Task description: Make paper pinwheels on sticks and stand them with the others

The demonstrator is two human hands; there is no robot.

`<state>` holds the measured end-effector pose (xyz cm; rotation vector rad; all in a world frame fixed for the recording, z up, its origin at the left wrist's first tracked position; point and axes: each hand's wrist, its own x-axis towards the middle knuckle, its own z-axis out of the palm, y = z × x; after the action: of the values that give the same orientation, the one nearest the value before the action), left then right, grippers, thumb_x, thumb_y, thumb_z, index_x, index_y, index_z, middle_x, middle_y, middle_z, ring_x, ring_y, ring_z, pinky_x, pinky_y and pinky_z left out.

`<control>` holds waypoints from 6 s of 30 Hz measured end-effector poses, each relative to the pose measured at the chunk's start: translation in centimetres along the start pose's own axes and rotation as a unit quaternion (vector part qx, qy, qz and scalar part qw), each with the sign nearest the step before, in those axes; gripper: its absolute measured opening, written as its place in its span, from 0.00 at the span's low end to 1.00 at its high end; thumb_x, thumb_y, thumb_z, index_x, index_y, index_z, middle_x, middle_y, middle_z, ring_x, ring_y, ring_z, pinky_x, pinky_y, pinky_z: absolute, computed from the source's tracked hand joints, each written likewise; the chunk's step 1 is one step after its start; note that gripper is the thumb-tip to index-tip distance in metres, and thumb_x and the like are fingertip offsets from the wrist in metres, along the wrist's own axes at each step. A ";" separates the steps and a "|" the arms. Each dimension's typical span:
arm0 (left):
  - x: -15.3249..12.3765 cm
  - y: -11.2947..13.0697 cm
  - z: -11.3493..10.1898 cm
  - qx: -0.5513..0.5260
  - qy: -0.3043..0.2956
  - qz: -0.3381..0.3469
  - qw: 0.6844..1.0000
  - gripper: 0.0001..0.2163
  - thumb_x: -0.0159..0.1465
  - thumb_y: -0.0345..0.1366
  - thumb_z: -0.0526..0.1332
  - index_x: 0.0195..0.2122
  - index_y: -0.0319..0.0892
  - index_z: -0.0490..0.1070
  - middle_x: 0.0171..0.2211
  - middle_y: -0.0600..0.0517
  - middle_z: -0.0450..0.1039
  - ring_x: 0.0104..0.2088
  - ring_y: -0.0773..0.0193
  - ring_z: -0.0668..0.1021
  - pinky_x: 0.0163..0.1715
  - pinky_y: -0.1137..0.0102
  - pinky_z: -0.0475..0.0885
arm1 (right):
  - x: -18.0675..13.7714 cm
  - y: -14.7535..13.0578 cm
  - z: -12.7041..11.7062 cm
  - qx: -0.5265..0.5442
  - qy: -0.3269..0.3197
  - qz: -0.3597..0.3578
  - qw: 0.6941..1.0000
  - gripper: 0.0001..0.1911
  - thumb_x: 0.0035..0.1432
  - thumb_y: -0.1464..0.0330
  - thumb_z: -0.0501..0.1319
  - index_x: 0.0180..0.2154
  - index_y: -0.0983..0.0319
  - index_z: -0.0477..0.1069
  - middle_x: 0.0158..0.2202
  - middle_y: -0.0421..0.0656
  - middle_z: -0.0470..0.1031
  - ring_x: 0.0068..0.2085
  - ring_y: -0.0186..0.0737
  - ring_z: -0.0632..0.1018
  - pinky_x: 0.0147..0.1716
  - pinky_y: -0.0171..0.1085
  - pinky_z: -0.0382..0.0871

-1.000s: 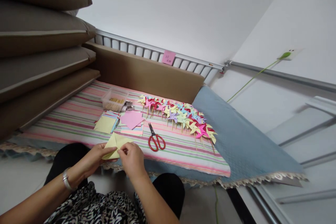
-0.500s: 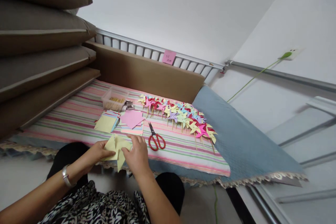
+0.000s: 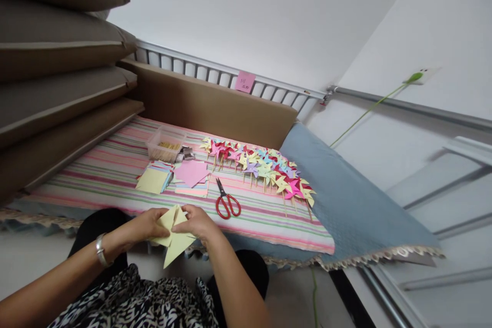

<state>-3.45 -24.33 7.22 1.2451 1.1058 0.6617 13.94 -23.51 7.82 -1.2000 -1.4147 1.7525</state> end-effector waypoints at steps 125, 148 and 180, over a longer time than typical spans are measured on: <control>-0.7 -2.9 2.1 -0.348 0.043 0.040 0.936 0.10 0.53 0.38 0.65 0.34 0.39 0.77 0.30 0.49 0.79 0.32 0.59 0.76 0.34 0.69 0.69 | -1.5 1.6 3.5 -0.447 0.282 -0.290 0.798 0.09 0.53 0.77 0.60 0.31 0.58 0.75 0.52 0.47 0.69 0.58 0.51 0.61 0.56 0.53 0.56; -0.5 -2.8 1.8 -0.397 0.085 0.027 0.913 0.11 0.52 0.36 0.66 0.35 0.36 0.75 0.31 0.46 0.80 0.29 0.62 0.78 0.31 0.70 0.71 | -1.6 1.9 3.6 -0.369 0.303 -0.288 0.830 0.13 0.52 0.75 0.58 0.40 0.60 0.71 0.60 0.50 0.59 0.61 0.50 0.58 0.59 0.52 0.52; 0.0 -2.6 1.5 -0.288 0.104 -0.006 0.952 0.19 0.46 0.34 0.70 0.40 0.34 0.74 0.28 0.45 0.80 0.25 0.60 0.78 0.25 0.71 0.70 | 0.0 2.7 1.3 0.043 0.170 -0.089 0.981 0.13 0.38 0.72 0.65 0.32 0.63 0.72 0.29 0.41 0.78 0.29 0.42 0.76 0.30 0.37 0.68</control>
<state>-2.49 -25.58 4.64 0.6769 0.9873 1.0366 13.02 -24.83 5.31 -1.2183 -1.1920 1.3947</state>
